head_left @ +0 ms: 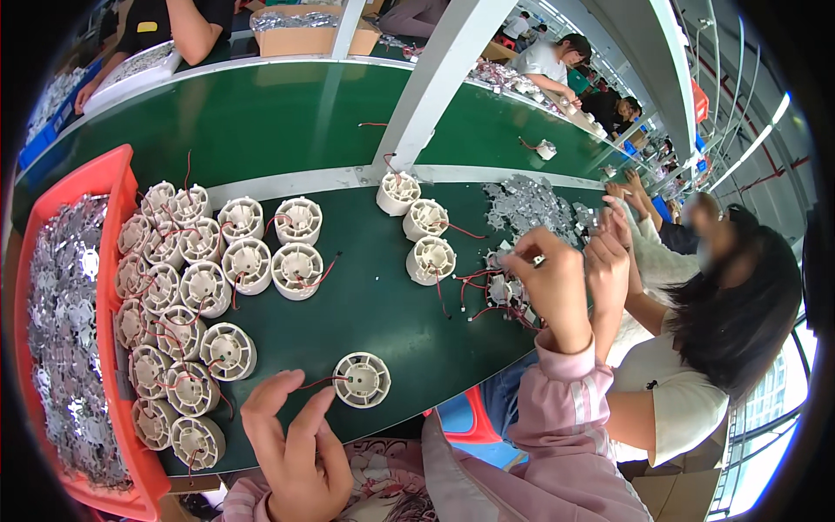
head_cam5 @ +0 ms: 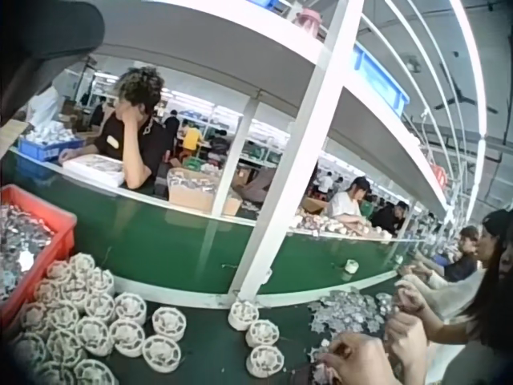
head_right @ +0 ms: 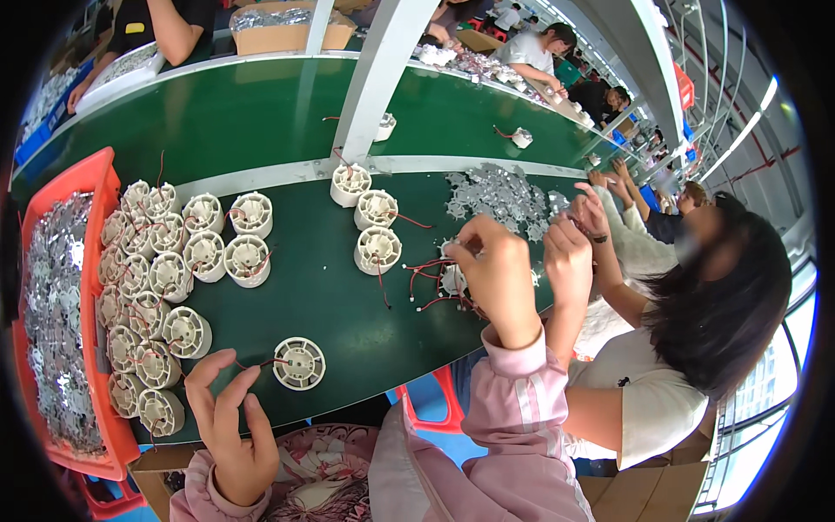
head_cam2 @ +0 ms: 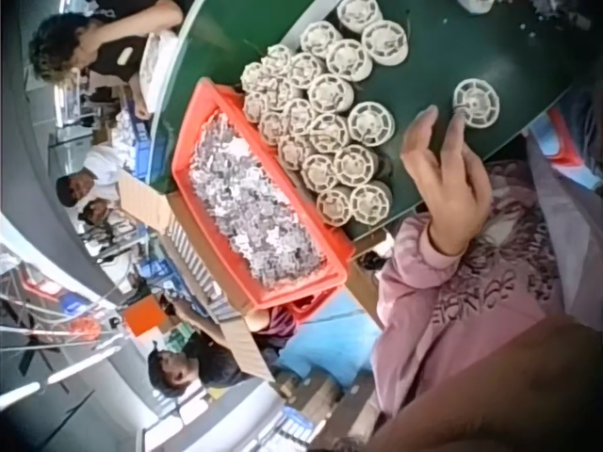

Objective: The person picks up a metal plate and a plastic housing, fits the plate into the housing by hand, and places the assembled unit on the table, repeating the process for a second unit.

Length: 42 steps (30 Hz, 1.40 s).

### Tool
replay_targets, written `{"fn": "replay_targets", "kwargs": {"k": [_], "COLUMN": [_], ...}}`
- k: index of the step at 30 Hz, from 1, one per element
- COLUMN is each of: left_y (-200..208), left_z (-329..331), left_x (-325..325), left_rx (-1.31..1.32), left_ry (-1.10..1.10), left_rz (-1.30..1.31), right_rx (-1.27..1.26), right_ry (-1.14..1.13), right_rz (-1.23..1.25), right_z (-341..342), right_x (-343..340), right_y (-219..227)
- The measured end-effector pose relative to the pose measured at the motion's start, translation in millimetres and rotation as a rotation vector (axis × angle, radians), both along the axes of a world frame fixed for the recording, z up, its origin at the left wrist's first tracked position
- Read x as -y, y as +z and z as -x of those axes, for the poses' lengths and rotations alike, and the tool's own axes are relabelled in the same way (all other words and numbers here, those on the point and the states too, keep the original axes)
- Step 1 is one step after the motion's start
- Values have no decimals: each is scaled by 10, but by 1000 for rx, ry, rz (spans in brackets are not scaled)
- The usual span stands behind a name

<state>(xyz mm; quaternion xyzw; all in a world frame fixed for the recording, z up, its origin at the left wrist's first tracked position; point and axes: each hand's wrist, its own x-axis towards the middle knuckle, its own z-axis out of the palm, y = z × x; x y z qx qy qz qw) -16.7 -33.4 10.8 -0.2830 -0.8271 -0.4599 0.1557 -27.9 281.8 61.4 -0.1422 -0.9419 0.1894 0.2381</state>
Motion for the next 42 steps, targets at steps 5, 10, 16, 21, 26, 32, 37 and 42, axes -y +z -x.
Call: {"fn": "replay_targets", "kwargs": {"k": [5, 10, 16, 21, 26, 32, 37, 42], "left_y": [151, 276, 123, 125, 212, 66, -35, -218], "left_z": [25, -6, -6, 33, 30, 257, 339, 313], "left_x": [-54, -140, 121, 178, 158, 82, -67, -117], "left_rx": [11, 315, 822, 698, 703, 121, 55, 201], "left_ry": [-142, -422, -580, -579, -484, -83, -173, -288], "left_rz": [-133, -278, -419, -277, -223, -18, 237, 71], "right_rx": [-282, -66, 147, 224, 209, 183, 237, 341], "right_ry": [211, 1026, 962, 1037, 957, 676, 716, 748], "right_rz": [281, 418, 462, 216, 115, 72, 90, 139], "right_z": [-285, -330, -342, -346, -386, -140, -49, -63], "right_x": [804, 1101, 1201, 1231, 1301, 1303, 1292, 1260], "right_y": [281, 259, 190, 167, 140, 47, -75, -29]}}
